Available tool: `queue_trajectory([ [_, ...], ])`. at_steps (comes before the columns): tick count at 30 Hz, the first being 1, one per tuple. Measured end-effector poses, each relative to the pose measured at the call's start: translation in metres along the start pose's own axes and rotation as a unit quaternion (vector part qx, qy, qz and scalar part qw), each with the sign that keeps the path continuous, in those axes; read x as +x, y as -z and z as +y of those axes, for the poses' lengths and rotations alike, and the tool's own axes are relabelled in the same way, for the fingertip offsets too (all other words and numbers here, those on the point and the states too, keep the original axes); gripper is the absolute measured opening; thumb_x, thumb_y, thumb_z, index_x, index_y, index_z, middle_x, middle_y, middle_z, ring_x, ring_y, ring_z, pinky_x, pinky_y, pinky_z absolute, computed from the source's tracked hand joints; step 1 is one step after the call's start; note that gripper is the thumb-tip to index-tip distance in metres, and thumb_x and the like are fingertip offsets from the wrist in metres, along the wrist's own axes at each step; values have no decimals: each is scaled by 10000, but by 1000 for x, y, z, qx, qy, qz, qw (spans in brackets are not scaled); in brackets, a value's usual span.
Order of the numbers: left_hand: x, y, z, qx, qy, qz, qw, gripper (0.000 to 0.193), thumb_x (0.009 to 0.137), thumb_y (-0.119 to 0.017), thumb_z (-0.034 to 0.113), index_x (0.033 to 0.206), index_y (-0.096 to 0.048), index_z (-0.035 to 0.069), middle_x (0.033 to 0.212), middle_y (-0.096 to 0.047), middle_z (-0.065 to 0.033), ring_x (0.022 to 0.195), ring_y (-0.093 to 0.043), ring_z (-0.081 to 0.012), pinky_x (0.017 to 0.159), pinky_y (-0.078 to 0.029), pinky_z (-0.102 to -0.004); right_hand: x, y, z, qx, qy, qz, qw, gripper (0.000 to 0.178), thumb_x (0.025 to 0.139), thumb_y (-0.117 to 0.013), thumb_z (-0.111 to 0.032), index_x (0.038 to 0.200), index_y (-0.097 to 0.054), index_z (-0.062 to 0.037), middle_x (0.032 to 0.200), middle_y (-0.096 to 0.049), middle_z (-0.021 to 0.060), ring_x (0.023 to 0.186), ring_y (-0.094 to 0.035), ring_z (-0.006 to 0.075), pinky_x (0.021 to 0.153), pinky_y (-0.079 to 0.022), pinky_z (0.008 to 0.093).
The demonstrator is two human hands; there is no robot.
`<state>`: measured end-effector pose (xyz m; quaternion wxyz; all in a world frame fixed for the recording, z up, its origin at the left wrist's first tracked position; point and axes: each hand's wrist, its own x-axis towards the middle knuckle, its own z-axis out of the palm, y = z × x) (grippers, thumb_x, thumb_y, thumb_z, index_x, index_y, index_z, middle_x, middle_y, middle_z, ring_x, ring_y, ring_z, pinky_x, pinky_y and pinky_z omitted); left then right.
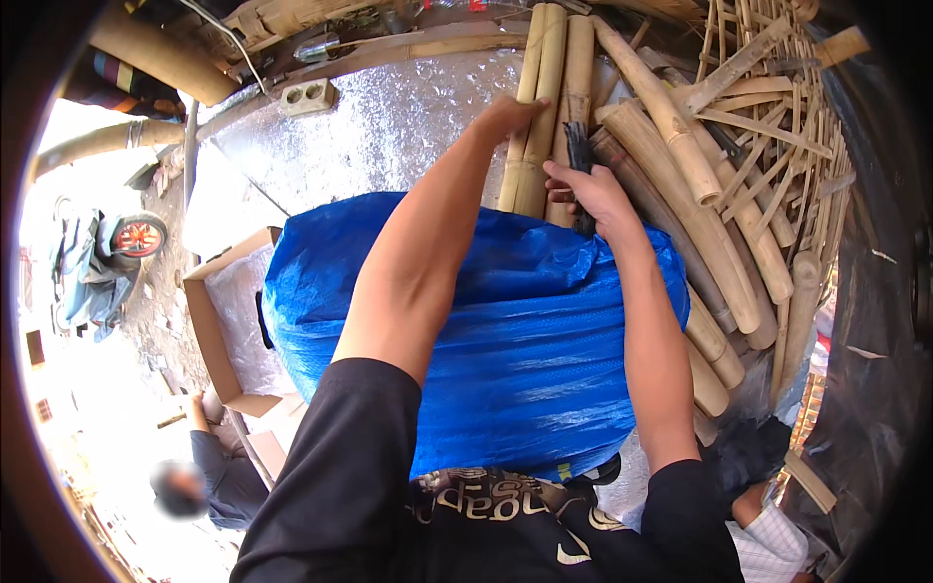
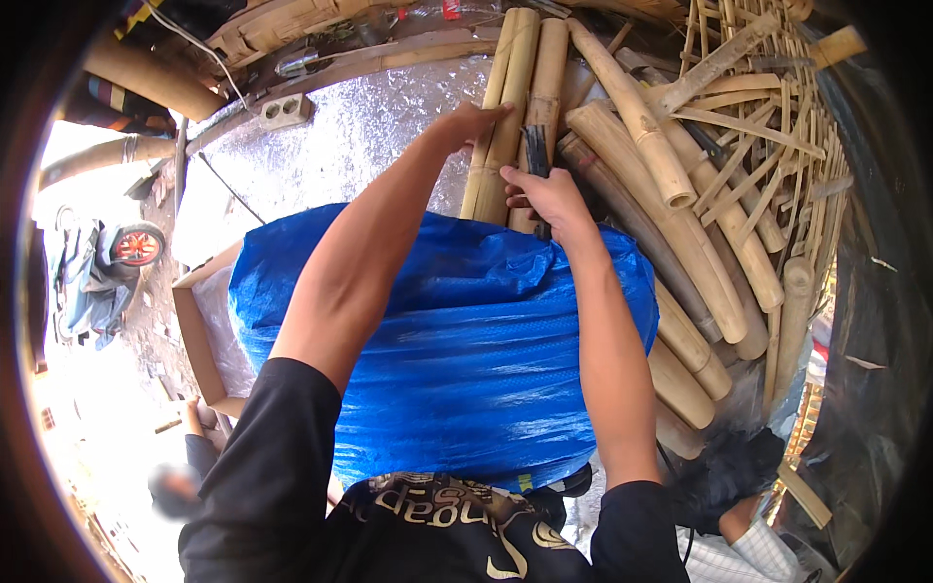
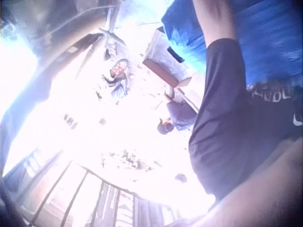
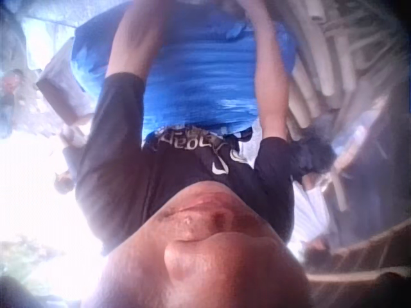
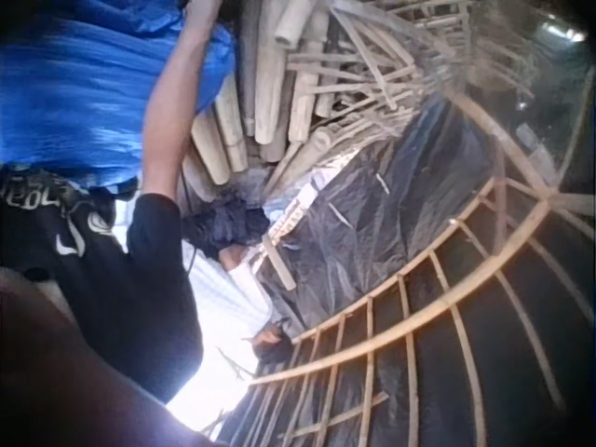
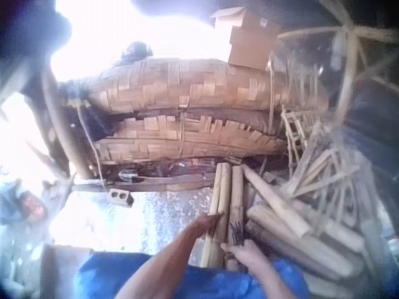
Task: The person uses a knife to scrape and trim the edges and surfaces of several bamboo poles while sitting in a workshop.
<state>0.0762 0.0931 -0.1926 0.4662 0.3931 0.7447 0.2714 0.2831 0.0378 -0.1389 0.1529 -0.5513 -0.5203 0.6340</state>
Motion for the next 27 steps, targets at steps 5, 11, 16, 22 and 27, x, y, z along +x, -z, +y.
queue_trajectory([
  [5, -2, -13, -12, -135, -22, 12, 991, 762, 874, -707, 616, 1141, -685, -97, 965, -718, -179, 770, -646, -255, 678, -505, -406, 8, 6, 15, 18, -13, 29, 999, 316, 838, -811, -276, 918, -731, 19, 802, -727, 86, 691, -708, 169, 541, -463, 296],
  [11, -7, 13, 26, -246, -135, 77, 957, 650, 972, -667, 457, 1267, -601, -119, 1129, -696, -188, 935, -652, -238, 810, -520, -395, 10, 5, 9, 12, 32, 68, 997, 486, 761, -882, -383, 939, -735, 44, 840, -727, 85, 654, -618, 152, 540, -425, 295],
  [16, -49, 55, 97, -170, -247, 201, 933, 674, 960, -654, 497, 1234, -566, -111, 1083, -687, -228, 963, -660, -290, 853, -525, -412, -23, -4, -28, 55, 191, 60, 978, 561, 717, -918, -452, 997, -743, 1, 850, -699, 26, 699, -597, 106, 612, -448, 272],
  [22, -134, 65, 129, -90, -228, 315, 917, 596, 977, -614, 446, 1167, -534, -113, 1166, -595, -326, 1131, -565, -456, 1003, -447, -499, -35, -10, -38, 68, 241, -52, 967, 579, 664, -968, -386, 1014, -686, -20, 829, -618, -3, 796, -584, 100, 720, -483, 264],
  [27, -154, 58, 103, -83, -264, 335, 900, 583, 991, -599, 384, 1238, -502, -136, 1231, -538, -354, 1203, -479, -478, 1065, -376, -506, -55, -24, -38, -13, 299, -106, 948, 550, 686, -956, -357, 1021, -684, -15, 922, -655, 6, 843, -596, 100, 728, -496, 267],
])
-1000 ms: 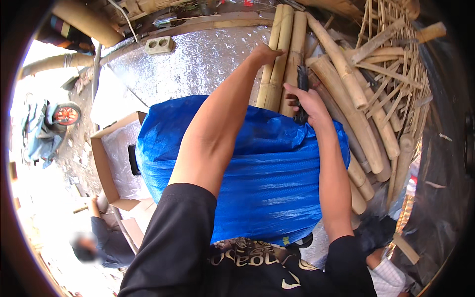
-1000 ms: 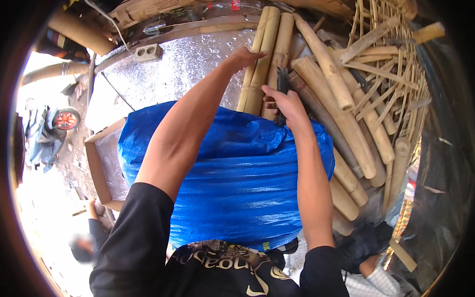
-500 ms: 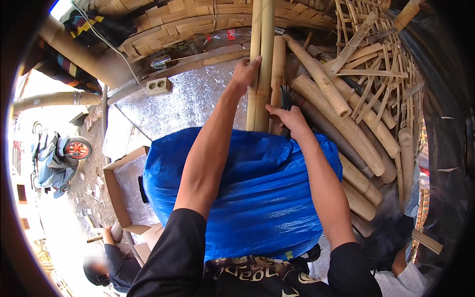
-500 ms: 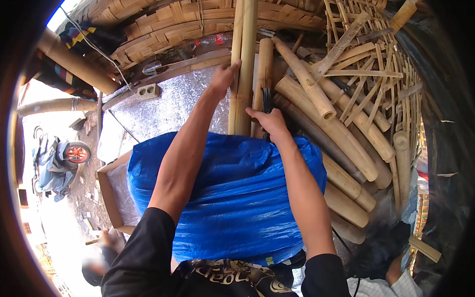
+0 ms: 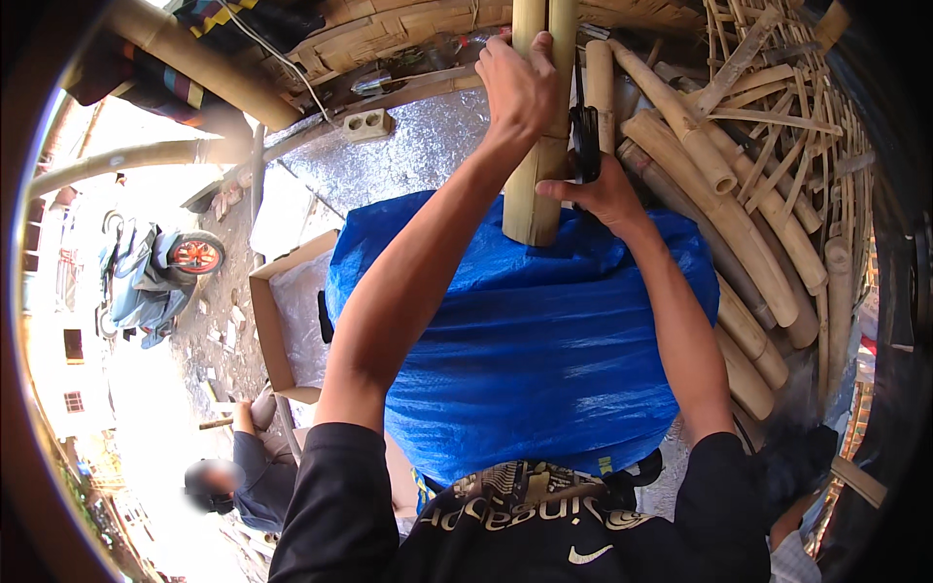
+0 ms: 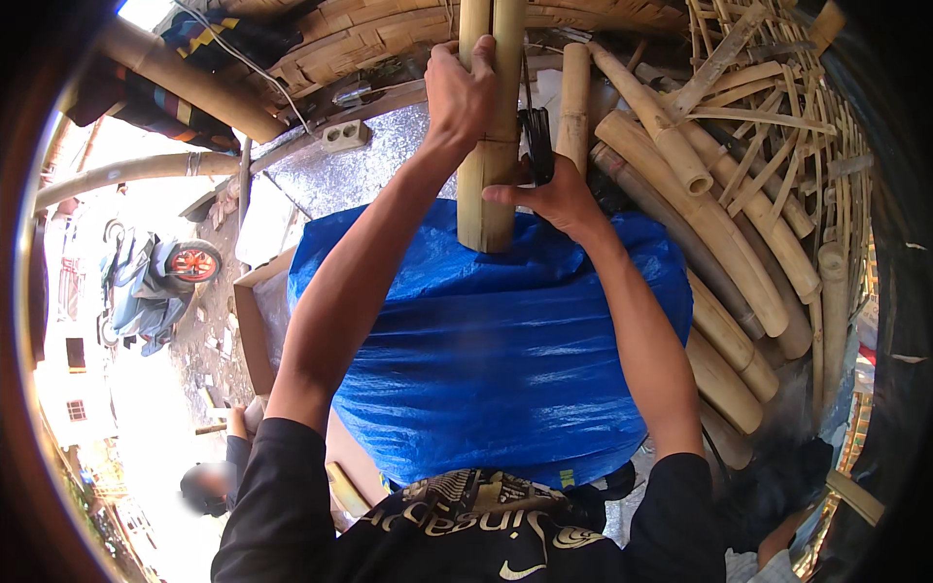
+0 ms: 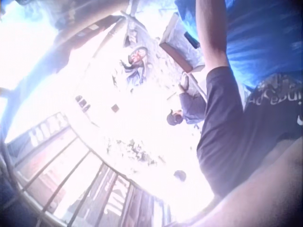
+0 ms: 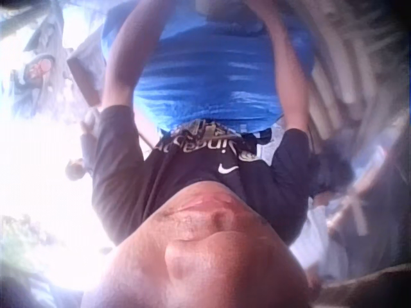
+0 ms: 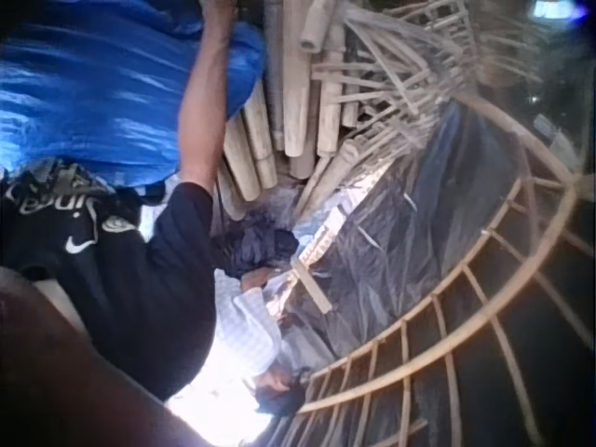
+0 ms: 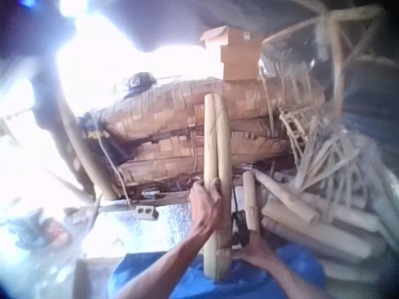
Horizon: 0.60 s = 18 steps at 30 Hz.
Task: The person uses a knife to scrape and trim the edges and surfaces of several bamboo poles while sitting in a workshop.
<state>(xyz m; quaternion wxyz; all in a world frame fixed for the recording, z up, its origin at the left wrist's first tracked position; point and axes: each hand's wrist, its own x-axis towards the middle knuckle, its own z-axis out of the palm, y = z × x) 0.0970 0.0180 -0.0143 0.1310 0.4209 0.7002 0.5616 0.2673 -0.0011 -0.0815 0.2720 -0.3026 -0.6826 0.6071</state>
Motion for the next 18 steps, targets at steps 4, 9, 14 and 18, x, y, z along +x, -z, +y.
queue_trajectory([
  [4, 0, 4, -14, 5, 21, -9, 1000, 517, 1009, -572, 365, 1196, -563, -116, 1168, -579, -342, 1122, -536, -483, 1014, -420, -507, -2, -7, 3, 26, -3, 1, 1000, 570, 696, -949, -314, 1088, -684, 2, 985, -679, 36, 894, -622, 120, 774, -517, 278],
  [9, -1, -2, -23, 22, -22, 5, 1000, 492, 1023, -535, 372, 1077, -630, -108, 1024, -644, -337, 999, -619, -491, 903, -478, -524, 0, -3, 7, 41, 25, 20, 999, 630, 684, -954, -262, 1166, -652, 8, 1034, -696, 50, 923, -650, 136, 826, -547, 292],
  [14, 4, 3, -25, -10, -18, 13, 1000, 480, 1029, -517, 356, 991, -647, -105, 923, -672, -318, 907, -643, -496, 832, -490, -531, 5, 1, 7, 61, 61, 31, 996, 484, 698, -955, -271, 992, -644, -45, 882, -617, -36, 786, -557, 74, 688, -482, 269],
  [18, 4, 4, -27, -9, -12, 73, 997, 451, 1042, -521, 349, 1088, -608, -91, 974, -673, -334, 959, -653, -488, 854, -496, -505, 10, -1, 35, -106, 62, 146, 982, 538, 639, -985, -367, 855, -601, -57, 781, -597, -28, 723, -530, 90, 661, -486, 294],
])
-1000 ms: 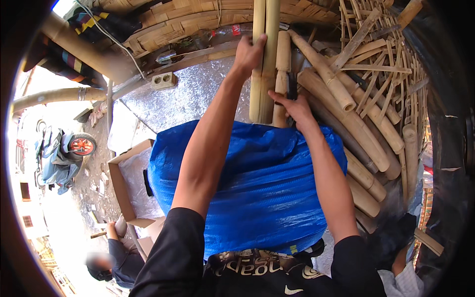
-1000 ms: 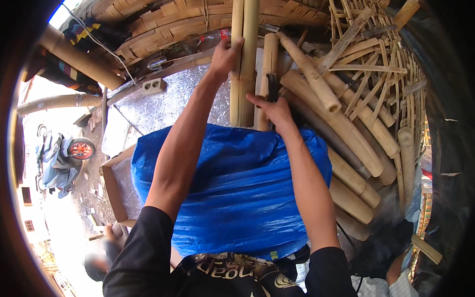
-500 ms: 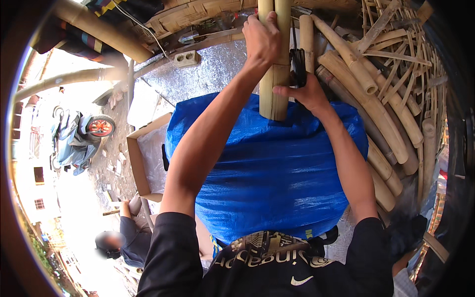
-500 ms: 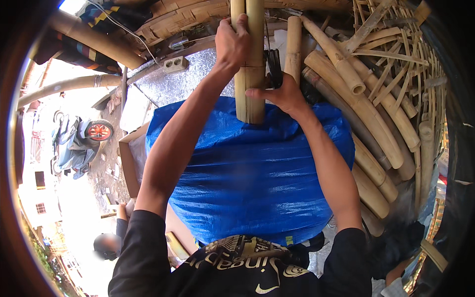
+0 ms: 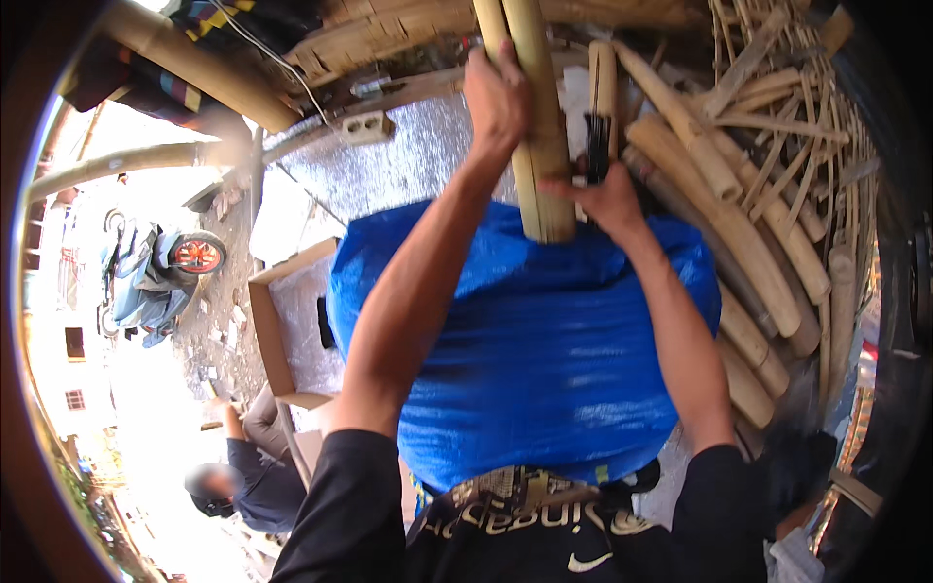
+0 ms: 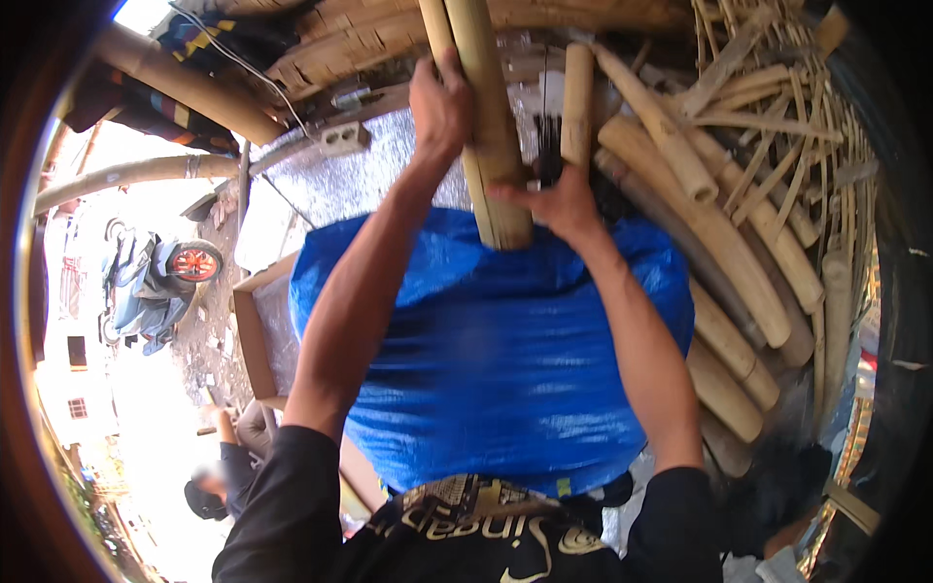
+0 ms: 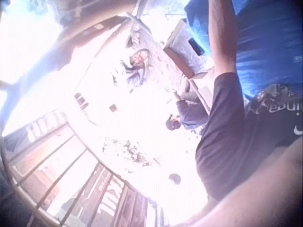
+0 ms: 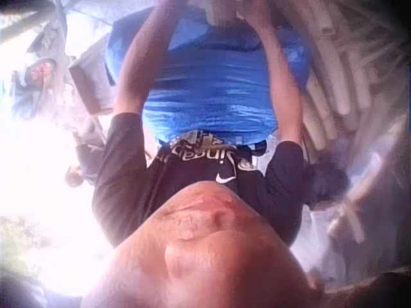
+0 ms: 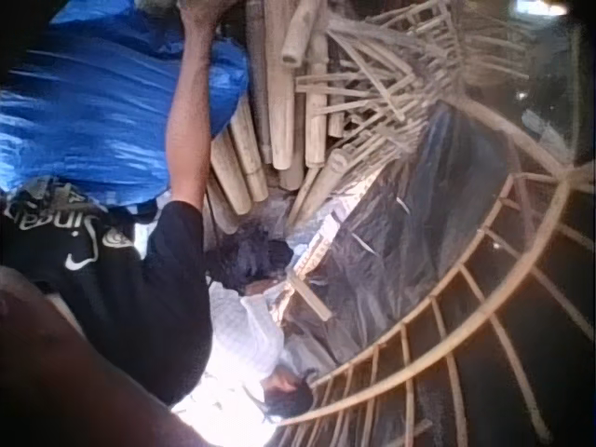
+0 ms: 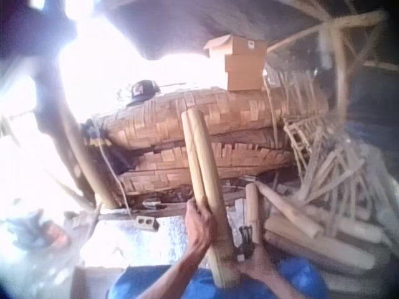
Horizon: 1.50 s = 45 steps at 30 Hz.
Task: The person uses a knife to scrape and trim the edges and surfaces of several bamboo poles while sitting in a workshop.
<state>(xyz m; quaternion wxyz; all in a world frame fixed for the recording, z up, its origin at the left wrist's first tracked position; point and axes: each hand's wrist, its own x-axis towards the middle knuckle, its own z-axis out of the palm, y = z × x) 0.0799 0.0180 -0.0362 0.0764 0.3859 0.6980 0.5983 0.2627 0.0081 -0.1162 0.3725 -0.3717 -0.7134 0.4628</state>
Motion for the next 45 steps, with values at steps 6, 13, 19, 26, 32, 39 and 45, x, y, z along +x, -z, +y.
queue_trajectory([
  [6, -10, 4, 8, -140, 23, 5, 990, 512, 1039, -556, 412, 1202, -550, -73, 1078, -664, -240, 996, -645, -322, 892, -493, -420, -3, -1, -17, 86, 14, -72, 994, 602, 660, -966, -302, 1095, -681, 2, 988, -721, 60, 926, -670, 148, 837, -539, 322],
  [13, 26, 50, 23, -321, 125, -201, 917, 607, 1019, -519, 578, 1236, -592, 16, 1118, -645, -76, 1023, -570, -145, 922, -454, -308, -4, 12, -31, 134, -5, -152, 979, 553, 689, -934, -235, 1118, -692, 16, 1024, -724, 77, 966, -674, 158, 866, -540, 327],
  [19, 28, 64, 22, -433, 162, -279, 842, 678, 1045, -471, 579, 1411, -509, 10, 1242, -617, -65, 1114, -559, -141, 996, -439, -312, -8, 9, -47, 111, -4, -197, 974, 541, 694, -943, -272, 1090, -708, 12, 1017, -728, 61, 953, -666, 142, 862, -538, 315],
  [26, 25, 63, 26, -430, 64, -207, 877, 639, 1063, -475, 524, 1458, -467, 22, 1323, -583, -68, 1194, -518, -140, 1057, -401, -314, 3, 12, -17, 124, -126, -93, 980, 347, 759, -916, -225, 918, -696, -9, 942, -741, 61, 838, -662, 85, 770, -521, 262],
  [32, 23, 65, 29, -410, -5, -199, 890, 606, 1074, -465, 490, 1454, -452, 18, 1365, -552, -83, 1263, -472, -165, 1107, -353, -327, 5, 10, -15, 115, -68, -19, 991, 329, 815, -882, -240, 792, -640, -18, 881, -743, 59, 787, -653, 76, 715, -506, 258],
  [39, 15, 64, 28, -341, -113, -187, 914, 585, 1015, -603, 435, 1388, -500, -3, 1255, -606, -84, 1171, -513, -152, 1040, -397, -312, 3, 11, -25, 141, -141, -9, 980, 385, 978, -668, -424, 815, -598, -82, 677, -571, -19, 500, -485, 64, 452, -353, 245],
  [45, 8, 36, -11, -265, -54, -207, 940, 569, 1004, -610, 453, 1332, -560, -8, 1187, -649, -94, 1112, -552, -159, 1014, -419, -316, 1, 28, -18, 32, -35, 82, 995, 451, 1026, -569, -475, 881, -595, -48, 631, -552, 64, 515, -555, 199, 499, -436, 372],
])
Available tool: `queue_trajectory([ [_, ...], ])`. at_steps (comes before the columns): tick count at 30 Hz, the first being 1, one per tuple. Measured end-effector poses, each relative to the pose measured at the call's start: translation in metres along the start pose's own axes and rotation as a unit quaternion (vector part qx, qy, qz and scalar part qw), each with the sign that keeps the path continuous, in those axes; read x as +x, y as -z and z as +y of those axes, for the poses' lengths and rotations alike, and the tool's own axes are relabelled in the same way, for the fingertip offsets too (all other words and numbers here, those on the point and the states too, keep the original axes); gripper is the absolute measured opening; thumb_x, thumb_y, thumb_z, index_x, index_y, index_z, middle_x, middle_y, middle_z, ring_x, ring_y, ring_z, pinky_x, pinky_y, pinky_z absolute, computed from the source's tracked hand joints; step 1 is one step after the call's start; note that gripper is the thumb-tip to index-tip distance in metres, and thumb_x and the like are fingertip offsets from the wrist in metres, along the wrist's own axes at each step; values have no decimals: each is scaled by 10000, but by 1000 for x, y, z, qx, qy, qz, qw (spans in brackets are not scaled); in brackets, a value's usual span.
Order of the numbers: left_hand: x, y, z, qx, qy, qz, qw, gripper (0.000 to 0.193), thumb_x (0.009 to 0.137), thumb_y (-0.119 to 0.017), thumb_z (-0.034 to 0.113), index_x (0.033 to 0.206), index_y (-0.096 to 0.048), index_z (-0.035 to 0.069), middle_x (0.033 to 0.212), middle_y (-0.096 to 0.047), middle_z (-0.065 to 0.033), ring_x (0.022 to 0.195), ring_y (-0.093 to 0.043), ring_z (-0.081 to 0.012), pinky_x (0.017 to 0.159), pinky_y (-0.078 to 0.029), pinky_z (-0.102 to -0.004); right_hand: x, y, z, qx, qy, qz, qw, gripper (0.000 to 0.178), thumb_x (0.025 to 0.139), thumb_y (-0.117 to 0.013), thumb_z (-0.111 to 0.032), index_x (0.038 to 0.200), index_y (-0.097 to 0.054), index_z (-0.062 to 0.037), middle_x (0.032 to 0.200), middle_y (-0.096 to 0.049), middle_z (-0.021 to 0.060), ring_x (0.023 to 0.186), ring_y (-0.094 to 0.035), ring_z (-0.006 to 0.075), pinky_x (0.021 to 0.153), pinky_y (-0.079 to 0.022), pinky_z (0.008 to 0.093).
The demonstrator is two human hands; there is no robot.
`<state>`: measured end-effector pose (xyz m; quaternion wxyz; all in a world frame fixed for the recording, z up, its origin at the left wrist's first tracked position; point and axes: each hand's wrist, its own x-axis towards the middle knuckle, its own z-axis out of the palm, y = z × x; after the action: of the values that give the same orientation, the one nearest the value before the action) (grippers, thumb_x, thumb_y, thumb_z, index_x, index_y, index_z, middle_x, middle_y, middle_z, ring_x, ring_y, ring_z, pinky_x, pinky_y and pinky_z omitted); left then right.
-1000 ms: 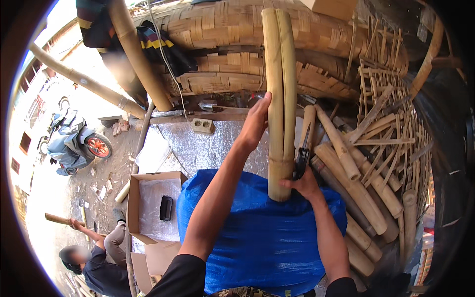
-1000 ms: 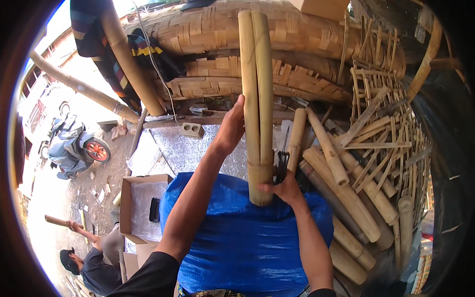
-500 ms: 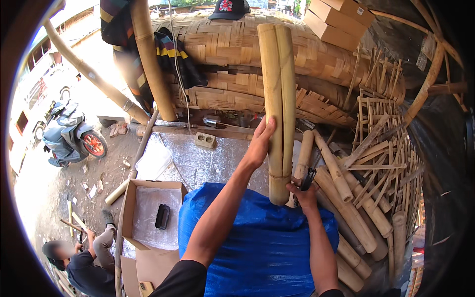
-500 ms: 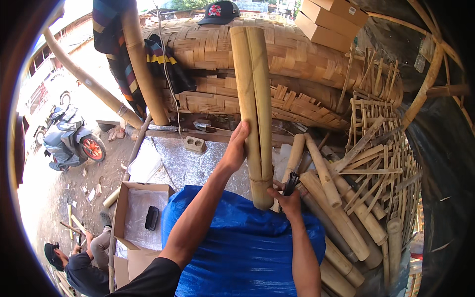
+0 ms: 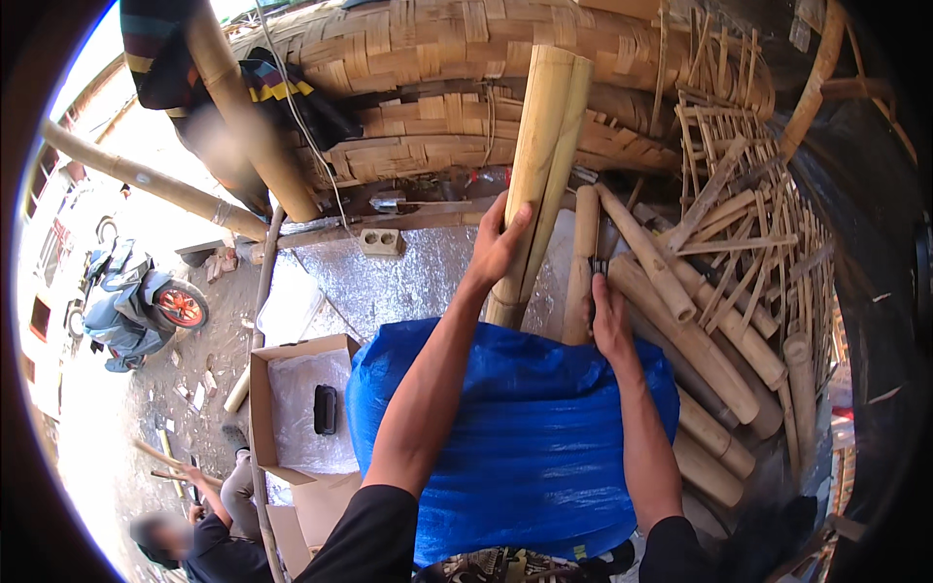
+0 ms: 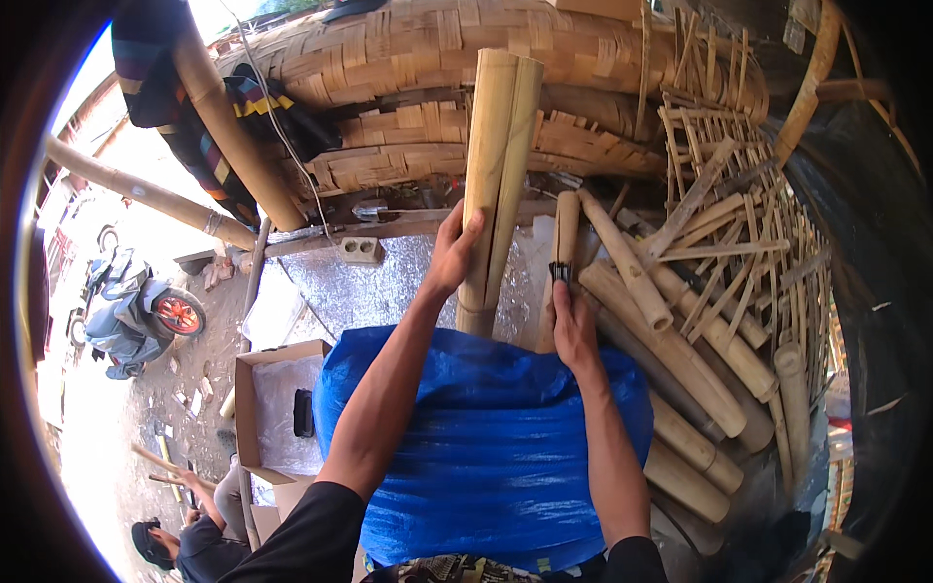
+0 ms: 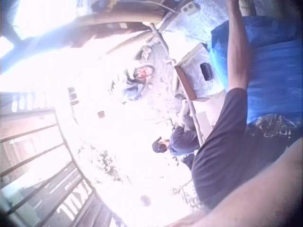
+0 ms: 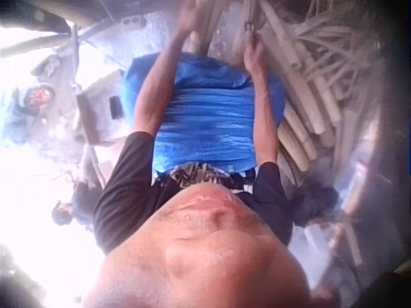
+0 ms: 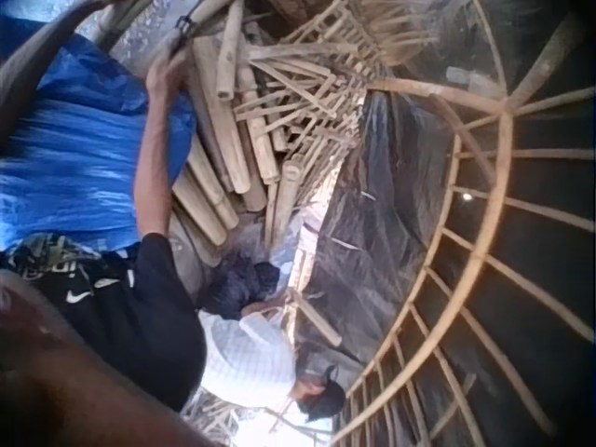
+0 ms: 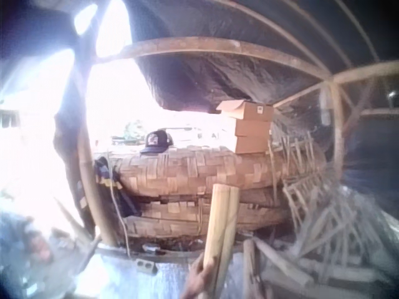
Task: The person uses a knife to scrape and trim the edges and surfaces of several bamboo poles while sitting in a workshop.
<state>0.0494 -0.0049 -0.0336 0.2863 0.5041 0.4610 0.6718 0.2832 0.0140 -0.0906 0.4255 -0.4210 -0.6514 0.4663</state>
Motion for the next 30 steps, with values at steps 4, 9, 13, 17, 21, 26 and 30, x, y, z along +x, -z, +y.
queue_trajectory([
  [4, -2, -1, -18, 10, 38, -3, 999, 574, 1019, -581, 481, 1323, -570, -6, 1169, -653, -94, 1093, -551, -159, 997, -428, -319, -16, 11, -79, -241, 173, 130, 946, 422, 1000, -611, -443, 940, -632, -26, 720, -643, 181, 702, -673, 385, 631, -502, 484],
  [9, -2, -12, -11, 17, 31, -12, 999, 576, 1014, -596, 471, 1346, -576, 0, 1157, -672, -99, 1068, -579, -150, 964, -452, -308, -20, 24, -128, -411, 200, 104, 883, 350, 949, -678, -386, 966, -677, -37, 800, -693, 186, 796, -687, 402, 651, -523, 493],
  [13, -5, -16, -4, 19, 54, -16, 998, 528, 1044, -538, 456, 1333, -573, 16, 1164, -648, -71, 1106, -534, -134, 1020, -401, -297, -17, 30, -139, -505, 193, 72, 838, 331, 930, -699, -360, 997, -694, -37, 825, -698, 175, 792, -699, 380, 664, -540, 484],
  [17, -3, -18, -11, 37, 25, 20, 999, 609, 991, -615, 502, 1345, -580, 7, 1140, -686, -140, 1043, -612, -192, 949, -475, -344, -13, 27, -147, -540, 218, 64, 810, 307, 939, -685, -343, 1004, -695, -43, 836, -698, 176, 798, -707, 366, 675, -549, 476],
  [21, -13, -29, -9, 118, 48, 72, 989, 619, 964, -640, 520, 1307, -591, 8, 1032, -711, -214, 963, -679, -288, 876, -510, -390, 2, 29, -167, -584, 223, 57, 779, 345, 950, -663, -372, 1067, -687, -48, 851, -692, 193, 794, -696, 404, 691, -546, 502],
  [26, -16, -43, -17, 139, 31, 100, 985, 601, 943, -662, 526, 1226, -620, -2, 915, -712, -253, 868, -708, -354, 791, -524, -431, 35, 50, -190, -650, 223, 34, 725, 366, 959, -644, -401, 1022, -665, -41, 859, -712, 211, 822, -717, 392, 712, -570, 493],
  [30, -25, -47, -6, 139, 137, 51, 979, 596, 944, -664, 518, 1224, -644, -8, 959, -718, -252, 910, -704, -318, 825, -525, -413, 58, 68, -192, -667, 240, 18, 705, 387, 967, -625, -442, 1040, -635, -62, 809, -693, 221, 780, -691, 442, 682, -529, 555],
])
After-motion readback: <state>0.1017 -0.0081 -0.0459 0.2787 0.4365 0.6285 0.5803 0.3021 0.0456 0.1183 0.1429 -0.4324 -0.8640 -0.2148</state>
